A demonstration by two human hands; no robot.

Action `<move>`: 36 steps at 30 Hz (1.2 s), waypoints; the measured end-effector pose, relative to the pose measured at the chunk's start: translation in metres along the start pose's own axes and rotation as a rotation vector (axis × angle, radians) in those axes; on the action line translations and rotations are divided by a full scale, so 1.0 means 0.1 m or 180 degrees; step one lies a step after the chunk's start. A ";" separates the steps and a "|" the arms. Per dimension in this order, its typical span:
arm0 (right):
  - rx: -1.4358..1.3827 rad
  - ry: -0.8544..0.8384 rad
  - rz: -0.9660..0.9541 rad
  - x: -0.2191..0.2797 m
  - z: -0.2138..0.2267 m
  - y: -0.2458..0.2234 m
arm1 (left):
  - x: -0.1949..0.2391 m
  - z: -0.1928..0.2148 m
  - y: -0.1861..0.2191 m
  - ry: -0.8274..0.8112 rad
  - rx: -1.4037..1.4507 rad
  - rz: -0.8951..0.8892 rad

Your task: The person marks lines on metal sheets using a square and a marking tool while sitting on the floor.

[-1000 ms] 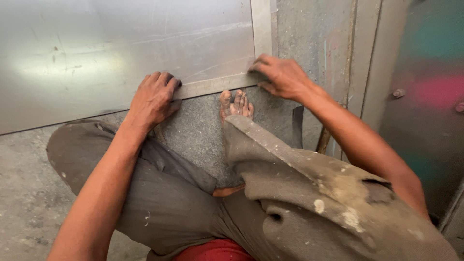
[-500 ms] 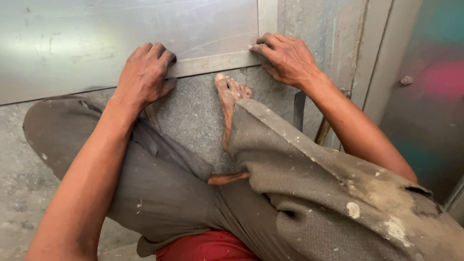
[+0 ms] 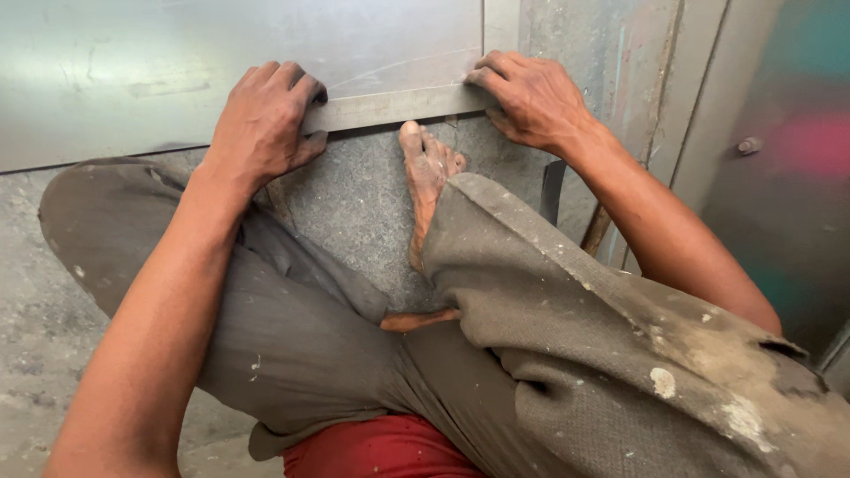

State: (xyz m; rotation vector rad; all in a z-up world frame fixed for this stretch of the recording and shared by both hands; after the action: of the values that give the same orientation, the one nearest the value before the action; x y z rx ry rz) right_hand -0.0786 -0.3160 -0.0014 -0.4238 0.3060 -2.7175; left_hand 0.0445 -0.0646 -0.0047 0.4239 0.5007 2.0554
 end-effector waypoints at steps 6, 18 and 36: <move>-0.0065 0.0017 -0.0032 -0.02 -0.03 -0.02 | -0.01 -0.12 -0.05 -0.0064 -0.0092 0.0014; -0.0090 0.0106 -0.0106 0.03 -0.14 0.06 | -0.02 -0.16 0.00 -0.0234 -0.0424 -0.0049; -0.0389 0.0341 -0.0042 0.05 -0.15 0.11 | -0.02 -0.30 0.00 -0.0524 -0.0709 -0.0295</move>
State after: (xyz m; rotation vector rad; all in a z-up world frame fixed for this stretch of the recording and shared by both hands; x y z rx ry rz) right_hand -0.0850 -0.3254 -0.0169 -0.3146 0.5020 -2.7489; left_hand 0.0309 -0.0713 -0.0301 0.4234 0.1862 1.9413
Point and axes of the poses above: each hand's wrist, its own x-axis away from the middle knuckle, its own z-axis out of the back of the hand, y = z × x, the point moved 8 cm from there along -x, towards the middle knuckle, and after that the axes turned 5 degrees about z, right-handed, at the moved point
